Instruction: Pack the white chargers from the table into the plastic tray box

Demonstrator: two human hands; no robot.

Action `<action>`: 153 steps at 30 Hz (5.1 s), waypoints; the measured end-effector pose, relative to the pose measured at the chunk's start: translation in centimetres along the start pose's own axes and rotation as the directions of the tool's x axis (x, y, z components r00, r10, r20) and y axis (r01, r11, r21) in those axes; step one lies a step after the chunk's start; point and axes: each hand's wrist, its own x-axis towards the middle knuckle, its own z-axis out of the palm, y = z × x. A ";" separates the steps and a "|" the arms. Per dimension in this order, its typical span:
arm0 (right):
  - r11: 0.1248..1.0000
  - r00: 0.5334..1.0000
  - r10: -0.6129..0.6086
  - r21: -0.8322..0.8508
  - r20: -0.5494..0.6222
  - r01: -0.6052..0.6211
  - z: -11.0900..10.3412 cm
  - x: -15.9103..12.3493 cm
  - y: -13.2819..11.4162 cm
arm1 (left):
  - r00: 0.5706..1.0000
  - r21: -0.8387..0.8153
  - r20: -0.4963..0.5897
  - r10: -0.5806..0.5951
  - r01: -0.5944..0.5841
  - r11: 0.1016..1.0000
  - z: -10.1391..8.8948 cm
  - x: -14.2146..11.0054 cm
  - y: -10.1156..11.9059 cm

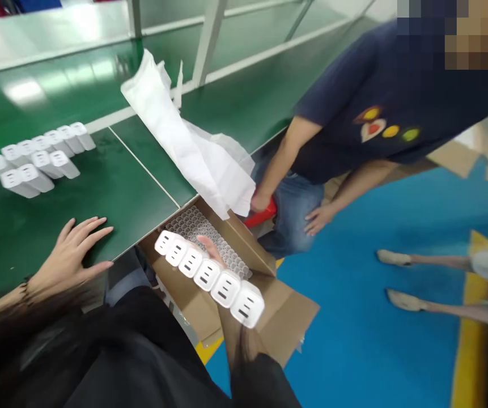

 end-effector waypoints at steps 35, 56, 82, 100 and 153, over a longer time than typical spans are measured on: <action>0.954 0.677 0.252 -0.297 0.692 -0.051 19.3 28.6 -4.9 | 0.827 0.051 -0.420 -0.374 0.433 0.900 -6.6 -9.7 -9.4; 0.826 0.822 0.097 -0.506 0.562 0.248 18.3 28.7 -6.8 | 0.880 0.087 -0.251 -0.403 0.435 0.896 -7.8 -12.3 -9.8; 0.753 0.641 0.120 -0.490 0.758 0.438 21.1 25.9 -7.0 | 0.822 -0.017 -0.548 -0.157 0.177 0.984 -8.0 -13.4 -6.6; 0.872 0.701 0.038 -0.366 0.712 0.325 20.7 23.9 -6.3 | 0.985 -0.176 0.078 -0.156 0.167 0.970 -10.0 -14.8 -7.0; 0.068 0.752 -0.245 -0.762 0.613 0.644 25.2 21.8 -4.2 | 0.902 -0.112 -0.258 -0.348 0.330 0.937 -10.5 -15.6 -10.3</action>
